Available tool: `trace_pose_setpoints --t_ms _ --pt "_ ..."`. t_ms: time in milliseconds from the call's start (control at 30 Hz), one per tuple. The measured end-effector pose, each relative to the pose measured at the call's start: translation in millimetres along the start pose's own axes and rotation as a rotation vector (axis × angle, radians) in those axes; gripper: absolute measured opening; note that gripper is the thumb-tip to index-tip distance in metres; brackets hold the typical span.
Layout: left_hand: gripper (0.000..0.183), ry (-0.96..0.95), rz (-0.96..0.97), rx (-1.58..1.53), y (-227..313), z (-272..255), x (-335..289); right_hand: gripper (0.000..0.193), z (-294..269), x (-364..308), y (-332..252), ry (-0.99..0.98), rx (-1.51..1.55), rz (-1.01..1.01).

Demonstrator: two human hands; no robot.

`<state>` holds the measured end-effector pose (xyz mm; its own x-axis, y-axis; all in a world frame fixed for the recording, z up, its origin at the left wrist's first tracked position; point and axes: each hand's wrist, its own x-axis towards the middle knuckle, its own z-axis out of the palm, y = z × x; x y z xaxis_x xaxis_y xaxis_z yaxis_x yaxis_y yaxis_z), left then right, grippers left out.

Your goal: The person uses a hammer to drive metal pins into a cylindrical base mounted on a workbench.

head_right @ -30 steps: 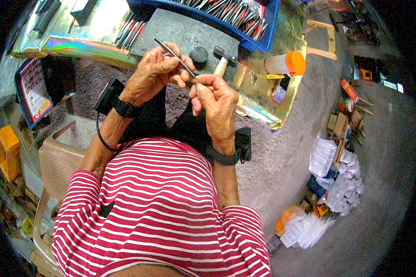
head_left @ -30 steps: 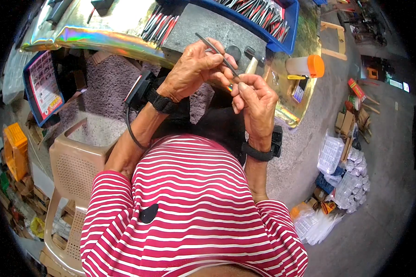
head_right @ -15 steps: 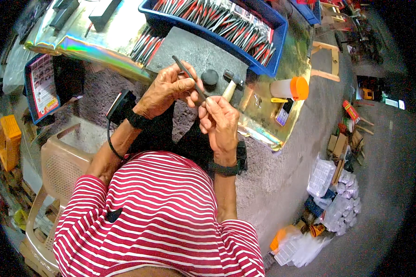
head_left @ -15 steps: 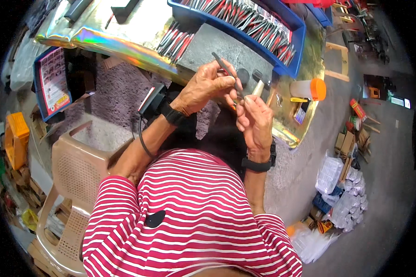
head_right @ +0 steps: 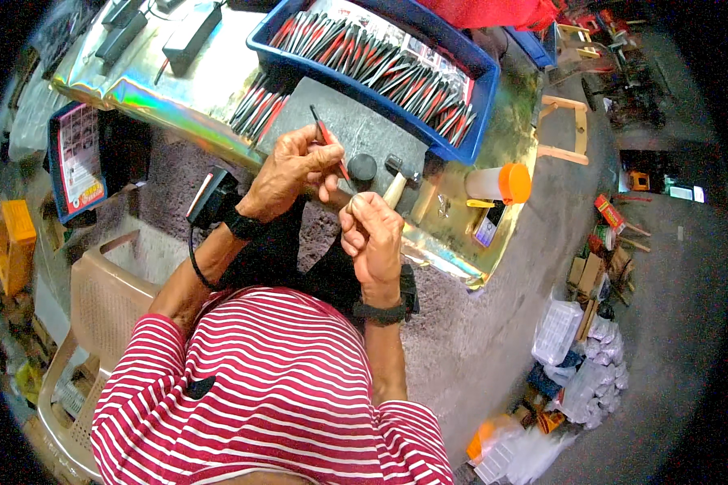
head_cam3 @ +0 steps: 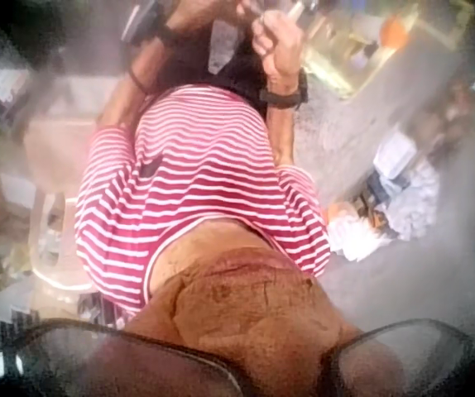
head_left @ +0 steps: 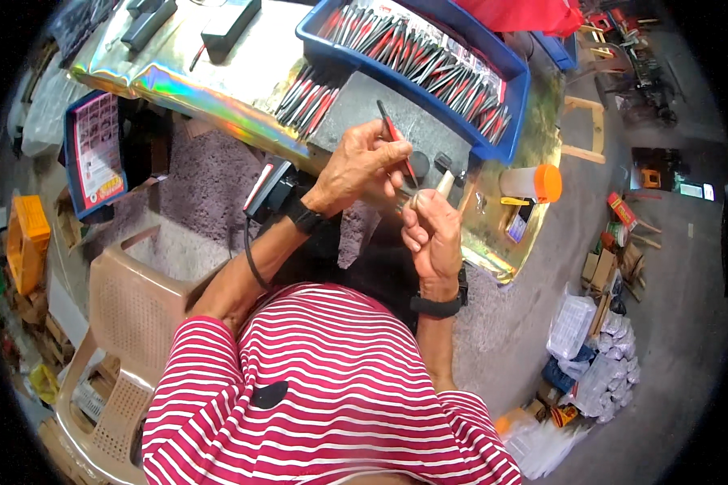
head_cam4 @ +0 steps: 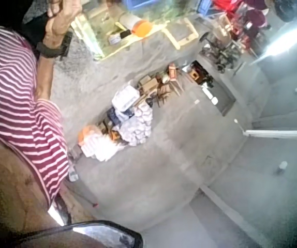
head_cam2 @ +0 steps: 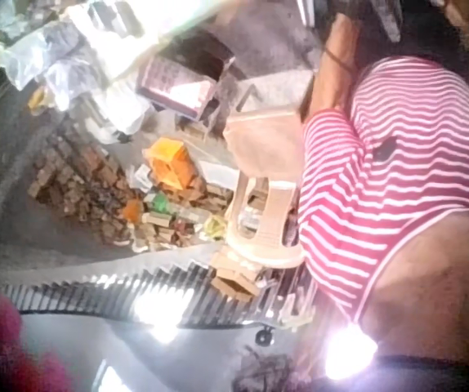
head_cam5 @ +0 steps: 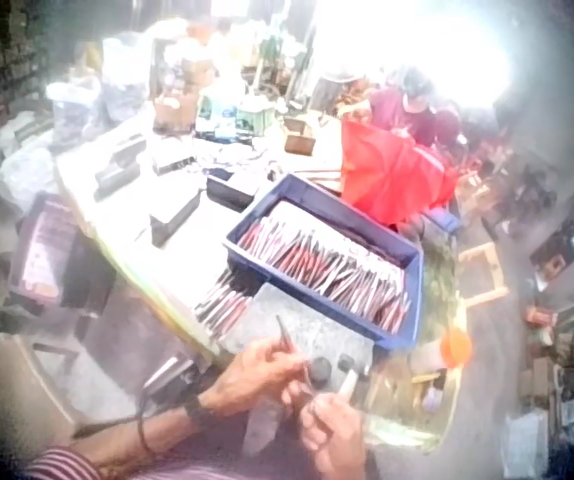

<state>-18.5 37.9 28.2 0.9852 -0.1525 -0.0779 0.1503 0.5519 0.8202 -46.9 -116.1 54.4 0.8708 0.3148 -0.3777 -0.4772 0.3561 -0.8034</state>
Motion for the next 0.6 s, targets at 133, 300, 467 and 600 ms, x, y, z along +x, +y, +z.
trace_pose_setpoints --t_ms 133,300,467,600 --pt "0.019 0.024 0.034 0.065 14.3 -4.6 21.0 0.013 -1.9 -0.6 1.5 -0.007 0.008 -0.004" --pt "0.018 0.071 0.166 0.459 30.8 -11.3 70.0 0.013 -8.4 -5.3 1.3 0.002 -0.001 0.014" --pt "0.020 0.179 0.360 0.903 30.3 -9.4 132.6 0.013 -16.6 -15.9 1.6 0.030 -0.031 0.033" --pt "0.023 0.175 0.420 0.977 16.9 -4.7 165.3 0.013 -24.6 -22.5 1.0 0.046 -0.034 0.044"
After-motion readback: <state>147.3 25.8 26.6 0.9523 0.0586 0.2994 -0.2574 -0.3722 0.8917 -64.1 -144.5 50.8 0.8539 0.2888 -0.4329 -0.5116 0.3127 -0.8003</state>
